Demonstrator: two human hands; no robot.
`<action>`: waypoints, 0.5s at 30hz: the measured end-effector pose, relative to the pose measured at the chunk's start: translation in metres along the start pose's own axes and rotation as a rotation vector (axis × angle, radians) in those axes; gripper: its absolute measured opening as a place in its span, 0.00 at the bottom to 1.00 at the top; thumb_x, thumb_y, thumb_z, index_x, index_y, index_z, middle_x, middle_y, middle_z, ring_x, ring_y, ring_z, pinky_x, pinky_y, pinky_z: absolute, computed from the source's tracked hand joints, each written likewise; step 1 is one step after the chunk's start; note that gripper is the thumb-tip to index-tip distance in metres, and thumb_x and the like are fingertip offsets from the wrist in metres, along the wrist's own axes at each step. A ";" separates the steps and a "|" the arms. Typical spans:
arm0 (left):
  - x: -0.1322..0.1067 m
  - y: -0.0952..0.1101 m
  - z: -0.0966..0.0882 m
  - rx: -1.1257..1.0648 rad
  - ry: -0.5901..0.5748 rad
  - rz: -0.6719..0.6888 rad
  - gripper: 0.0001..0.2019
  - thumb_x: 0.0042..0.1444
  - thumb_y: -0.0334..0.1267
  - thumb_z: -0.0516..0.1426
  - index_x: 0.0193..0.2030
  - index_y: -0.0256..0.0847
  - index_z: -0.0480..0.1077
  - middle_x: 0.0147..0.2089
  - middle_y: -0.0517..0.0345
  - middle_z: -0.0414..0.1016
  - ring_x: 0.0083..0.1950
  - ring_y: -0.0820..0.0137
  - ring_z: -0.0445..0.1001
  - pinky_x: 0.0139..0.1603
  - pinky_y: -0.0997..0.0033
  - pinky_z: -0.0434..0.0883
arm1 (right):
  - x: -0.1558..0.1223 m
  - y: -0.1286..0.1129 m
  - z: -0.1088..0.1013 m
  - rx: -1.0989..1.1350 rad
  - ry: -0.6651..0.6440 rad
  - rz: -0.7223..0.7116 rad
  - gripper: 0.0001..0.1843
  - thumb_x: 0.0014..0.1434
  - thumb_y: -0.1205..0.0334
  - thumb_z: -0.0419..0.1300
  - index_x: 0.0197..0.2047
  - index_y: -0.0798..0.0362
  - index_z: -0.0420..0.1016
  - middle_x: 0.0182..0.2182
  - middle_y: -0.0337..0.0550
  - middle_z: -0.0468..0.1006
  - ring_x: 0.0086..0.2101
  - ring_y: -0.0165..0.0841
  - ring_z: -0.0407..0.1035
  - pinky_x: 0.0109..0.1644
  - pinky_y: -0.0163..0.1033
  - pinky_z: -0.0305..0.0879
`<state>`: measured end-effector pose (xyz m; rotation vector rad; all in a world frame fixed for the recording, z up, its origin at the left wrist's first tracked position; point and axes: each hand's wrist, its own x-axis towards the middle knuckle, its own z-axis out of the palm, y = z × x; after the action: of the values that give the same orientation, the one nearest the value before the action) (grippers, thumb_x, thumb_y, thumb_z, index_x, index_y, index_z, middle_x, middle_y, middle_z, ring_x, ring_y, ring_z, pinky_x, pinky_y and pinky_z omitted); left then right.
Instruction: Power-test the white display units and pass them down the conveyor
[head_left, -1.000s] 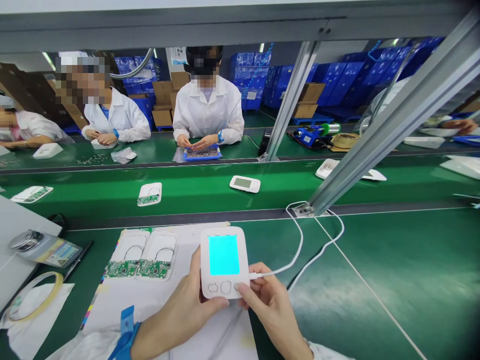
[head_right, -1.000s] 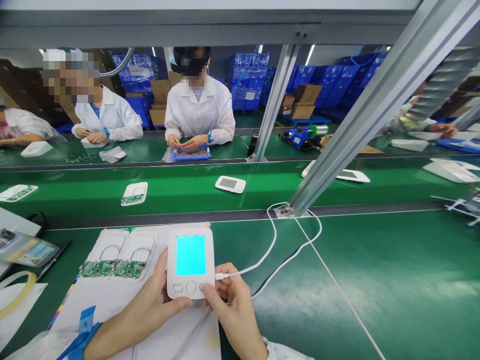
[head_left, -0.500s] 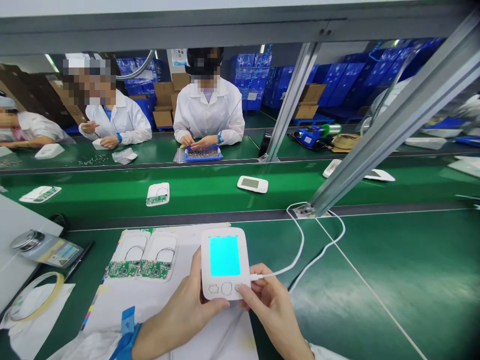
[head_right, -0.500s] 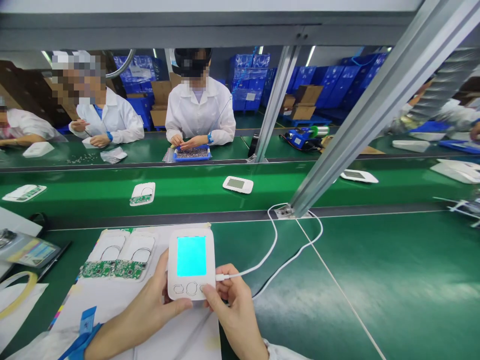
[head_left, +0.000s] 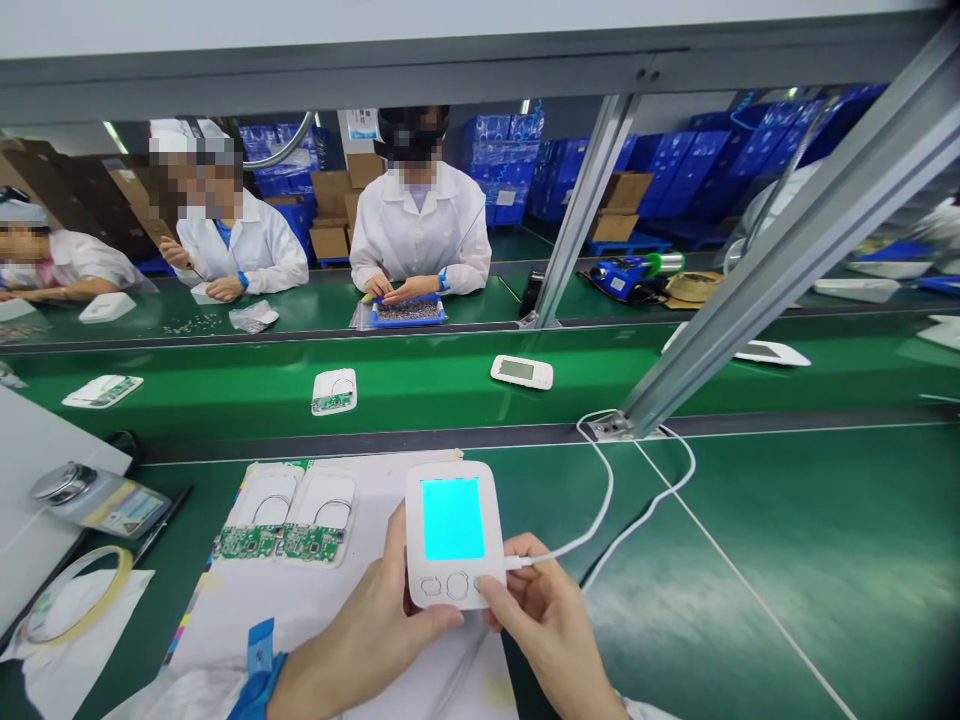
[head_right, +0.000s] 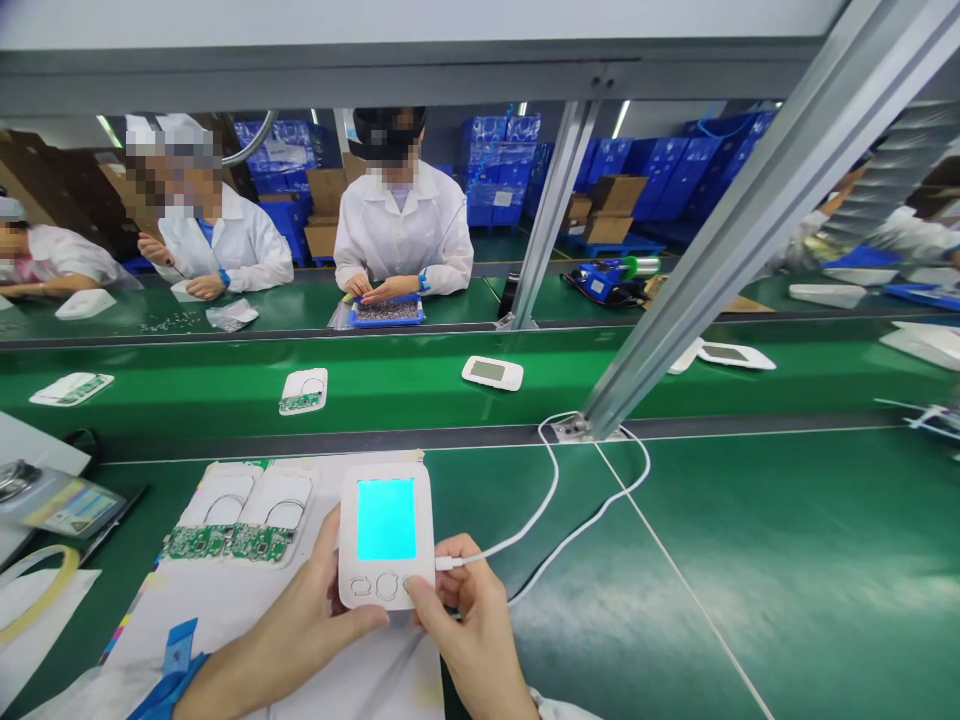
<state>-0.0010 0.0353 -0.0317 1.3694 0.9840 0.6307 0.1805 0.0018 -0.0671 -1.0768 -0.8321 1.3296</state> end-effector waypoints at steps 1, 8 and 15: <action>0.000 0.001 0.000 0.004 0.002 0.002 0.42 0.55 0.26 0.61 0.70 0.46 0.43 0.53 0.51 0.80 0.55 0.55 0.78 0.47 0.61 0.75 | 0.000 0.000 0.000 0.004 -0.013 -0.001 0.22 0.53 0.44 0.73 0.34 0.49 0.69 0.25 0.39 0.82 0.24 0.30 0.72 0.26 0.33 0.69; 0.002 0.000 -0.001 0.116 0.125 0.061 0.33 0.62 0.33 0.58 0.69 0.45 0.46 0.56 0.50 0.78 0.53 0.57 0.78 0.52 0.59 0.74 | -0.002 0.001 -0.001 -0.061 -0.093 -0.036 0.19 0.60 0.43 0.68 0.39 0.50 0.70 0.28 0.39 0.80 0.27 0.33 0.74 0.31 0.37 0.70; 0.000 0.004 -0.001 0.160 0.128 0.084 0.28 0.64 0.35 0.56 0.68 0.44 0.49 0.55 0.50 0.79 0.54 0.55 0.79 0.51 0.59 0.75 | -0.004 0.001 -0.003 -0.095 -0.110 -0.029 0.22 0.61 0.40 0.65 0.42 0.50 0.70 0.29 0.39 0.78 0.26 0.33 0.75 0.30 0.37 0.68</action>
<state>-0.0012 0.0360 -0.0282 1.5323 1.1022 0.7222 0.1829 -0.0023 -0.0684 -1.0688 -0.9968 1.3458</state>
